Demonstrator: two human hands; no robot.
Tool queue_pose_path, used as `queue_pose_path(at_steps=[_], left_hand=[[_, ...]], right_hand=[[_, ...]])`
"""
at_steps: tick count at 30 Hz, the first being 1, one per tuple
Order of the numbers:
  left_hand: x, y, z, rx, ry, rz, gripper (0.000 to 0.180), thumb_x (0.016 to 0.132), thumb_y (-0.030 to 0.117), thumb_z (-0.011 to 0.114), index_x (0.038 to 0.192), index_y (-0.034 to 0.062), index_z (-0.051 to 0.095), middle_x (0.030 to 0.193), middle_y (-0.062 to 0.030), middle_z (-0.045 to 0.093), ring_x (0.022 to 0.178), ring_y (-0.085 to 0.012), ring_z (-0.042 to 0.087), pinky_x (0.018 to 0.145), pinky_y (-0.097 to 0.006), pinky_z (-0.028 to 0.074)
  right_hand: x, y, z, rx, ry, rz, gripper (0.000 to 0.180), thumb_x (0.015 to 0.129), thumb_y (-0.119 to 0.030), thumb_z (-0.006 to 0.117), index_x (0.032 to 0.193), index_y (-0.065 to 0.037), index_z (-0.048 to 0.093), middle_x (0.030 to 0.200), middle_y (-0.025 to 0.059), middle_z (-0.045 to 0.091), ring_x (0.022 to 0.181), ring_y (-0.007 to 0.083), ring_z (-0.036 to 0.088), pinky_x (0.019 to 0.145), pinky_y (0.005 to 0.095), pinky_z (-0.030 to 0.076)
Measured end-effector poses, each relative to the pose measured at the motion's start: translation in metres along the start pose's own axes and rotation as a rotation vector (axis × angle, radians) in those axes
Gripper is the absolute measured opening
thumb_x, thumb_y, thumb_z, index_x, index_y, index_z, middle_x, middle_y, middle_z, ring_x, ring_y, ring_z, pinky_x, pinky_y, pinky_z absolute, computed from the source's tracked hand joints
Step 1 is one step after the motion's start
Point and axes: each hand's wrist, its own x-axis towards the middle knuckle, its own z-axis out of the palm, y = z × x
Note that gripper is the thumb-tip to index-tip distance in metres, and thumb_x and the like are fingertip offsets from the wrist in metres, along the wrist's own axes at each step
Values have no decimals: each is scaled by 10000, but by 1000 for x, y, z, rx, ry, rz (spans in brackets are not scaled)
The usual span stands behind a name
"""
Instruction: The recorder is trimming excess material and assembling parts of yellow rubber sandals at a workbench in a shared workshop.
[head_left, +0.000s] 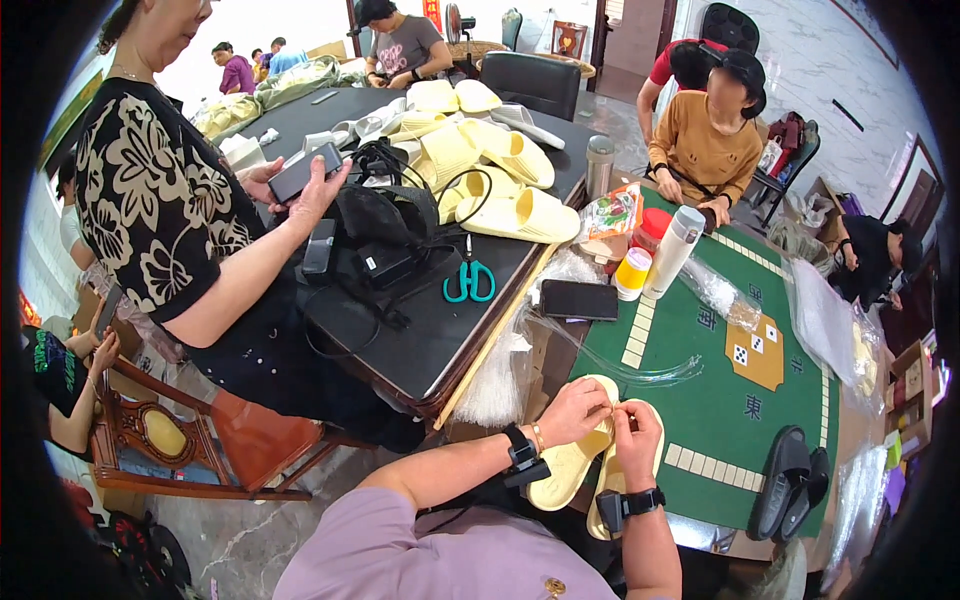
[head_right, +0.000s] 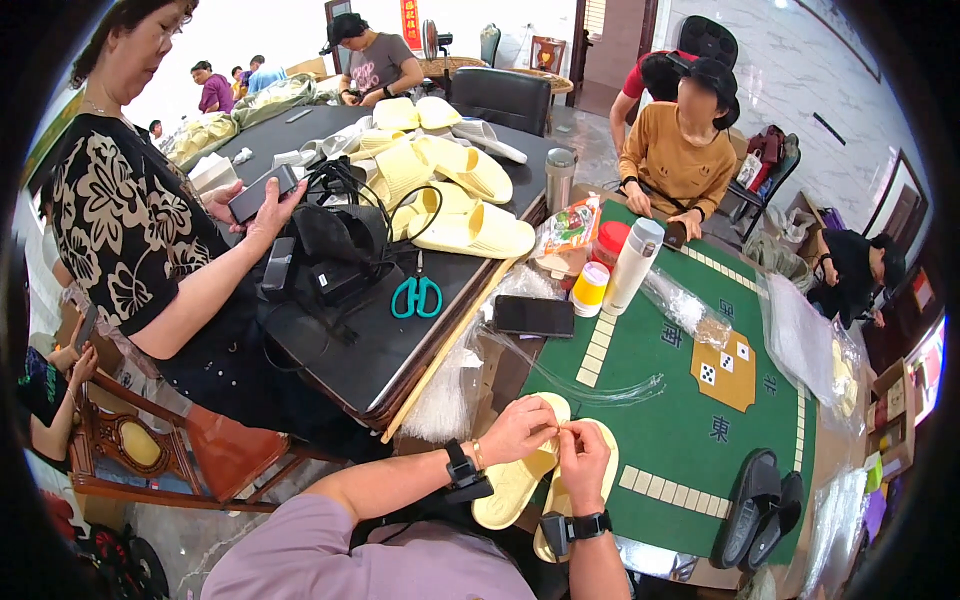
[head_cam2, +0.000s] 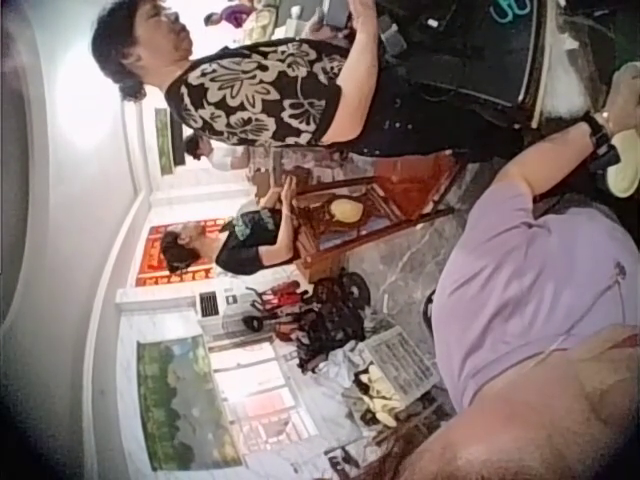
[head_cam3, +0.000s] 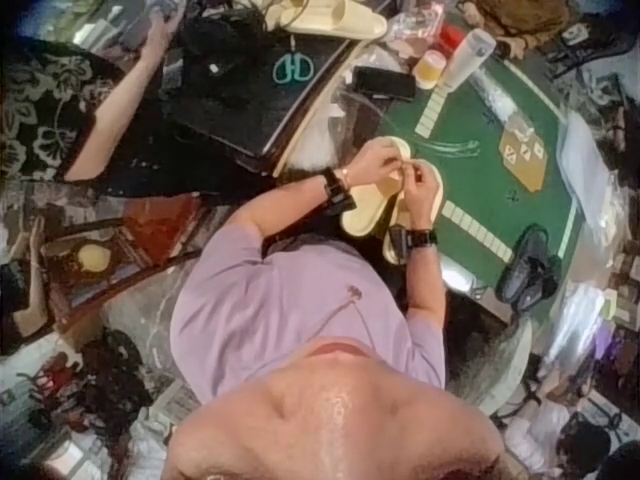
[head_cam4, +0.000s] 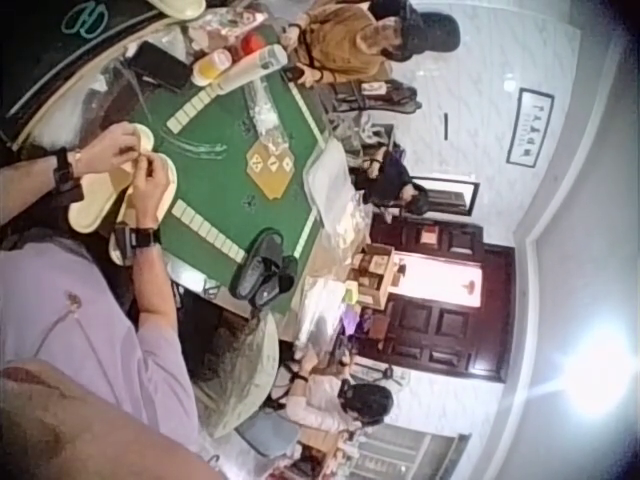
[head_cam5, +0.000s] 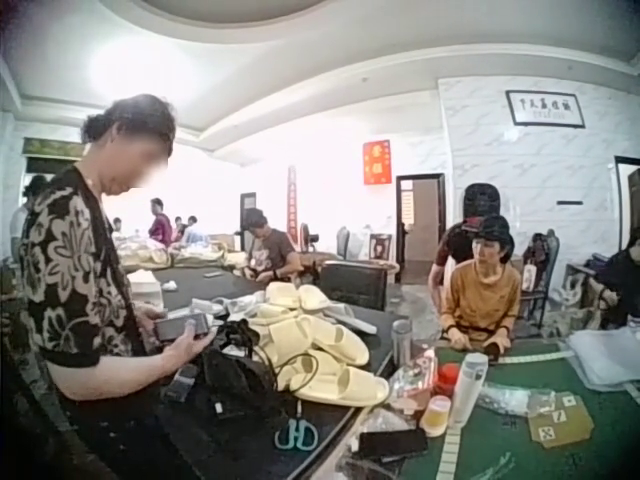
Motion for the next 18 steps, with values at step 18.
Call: queue_pose_path(at_steps=[18], left_hand=[[0, 2, -1, -15, -1, -17, 91, 811, 108, 676, 812, 37, 618, 882, -99, 595, 863, -300, 572, 769, -396, 464]], right_hand=[[-1, -4, 1, -5, 13, -42, 30, 847, -4, 636, 873, 8, 643, 809, 69, 605, 665, 133, 555, 584, 253, 449]])
